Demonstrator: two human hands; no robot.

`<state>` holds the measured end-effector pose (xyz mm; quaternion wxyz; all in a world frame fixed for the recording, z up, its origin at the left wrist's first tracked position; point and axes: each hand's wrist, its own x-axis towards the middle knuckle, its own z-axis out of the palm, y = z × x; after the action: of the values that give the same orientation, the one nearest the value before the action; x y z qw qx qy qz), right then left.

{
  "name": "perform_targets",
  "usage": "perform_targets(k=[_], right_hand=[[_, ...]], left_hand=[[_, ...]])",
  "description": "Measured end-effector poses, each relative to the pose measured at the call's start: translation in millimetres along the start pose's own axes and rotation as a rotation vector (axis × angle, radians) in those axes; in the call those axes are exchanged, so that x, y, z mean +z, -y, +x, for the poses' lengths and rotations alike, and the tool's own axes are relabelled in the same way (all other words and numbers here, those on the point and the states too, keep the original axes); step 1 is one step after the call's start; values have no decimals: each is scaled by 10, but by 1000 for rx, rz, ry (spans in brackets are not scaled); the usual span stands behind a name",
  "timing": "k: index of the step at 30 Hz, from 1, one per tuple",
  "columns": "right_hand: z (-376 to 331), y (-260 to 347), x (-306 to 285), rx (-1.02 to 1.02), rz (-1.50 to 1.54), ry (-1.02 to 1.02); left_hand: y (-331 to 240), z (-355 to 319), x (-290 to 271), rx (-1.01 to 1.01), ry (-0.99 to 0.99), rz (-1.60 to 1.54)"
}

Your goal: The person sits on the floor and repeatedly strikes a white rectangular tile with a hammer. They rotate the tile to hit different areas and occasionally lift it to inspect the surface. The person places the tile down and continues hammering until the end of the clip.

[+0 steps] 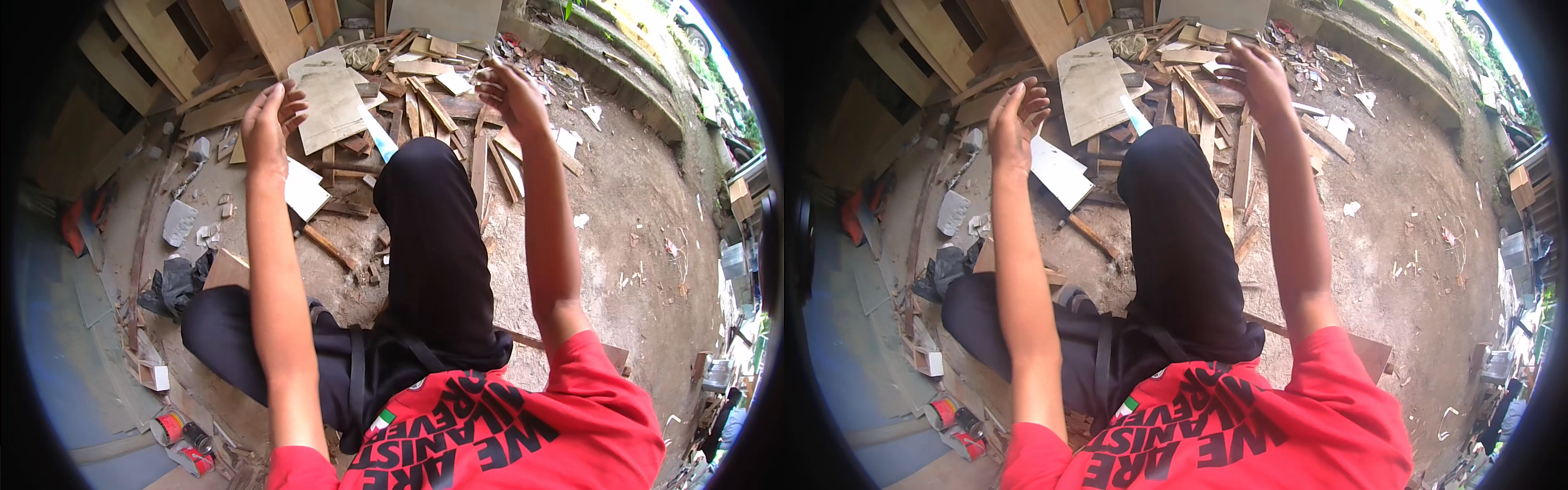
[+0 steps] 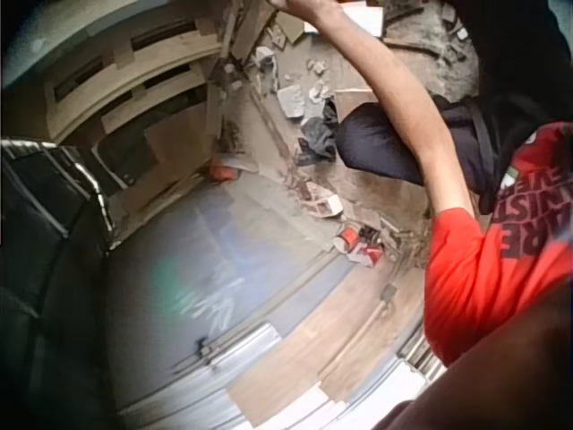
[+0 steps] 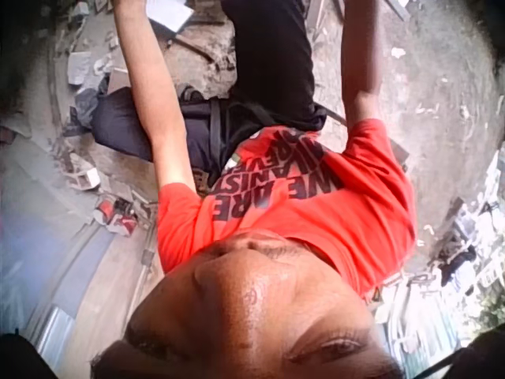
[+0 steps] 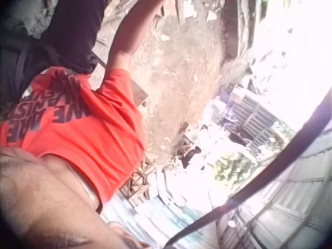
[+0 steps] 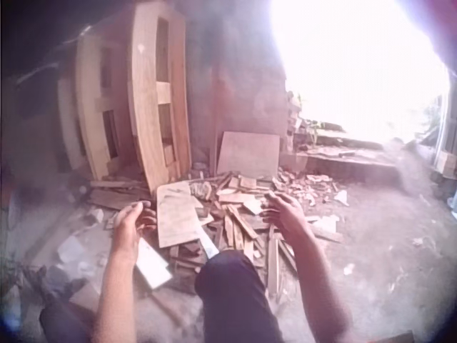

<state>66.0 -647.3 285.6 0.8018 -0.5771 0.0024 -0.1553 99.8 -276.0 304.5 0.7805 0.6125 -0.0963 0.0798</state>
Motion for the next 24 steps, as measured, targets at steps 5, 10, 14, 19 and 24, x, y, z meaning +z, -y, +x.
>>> perform_targets(k=[5,10,14,19,24], right_hand=[[-43,-229,-103,111,8,-83],[66,-222,-360,79,-25,-89],[24,72,-303,52,-100,-55],[2,477,-295,45,-337,-7],[122,758,-508,57,-616,87]], left_hand=[[-463,407,296,85,228,359],[-812,659,609,114,639,977],[-731,828,859,229,805,1476],[-530,636,1168,275,967,1245],[85,610,1270,163,1014,1250]])
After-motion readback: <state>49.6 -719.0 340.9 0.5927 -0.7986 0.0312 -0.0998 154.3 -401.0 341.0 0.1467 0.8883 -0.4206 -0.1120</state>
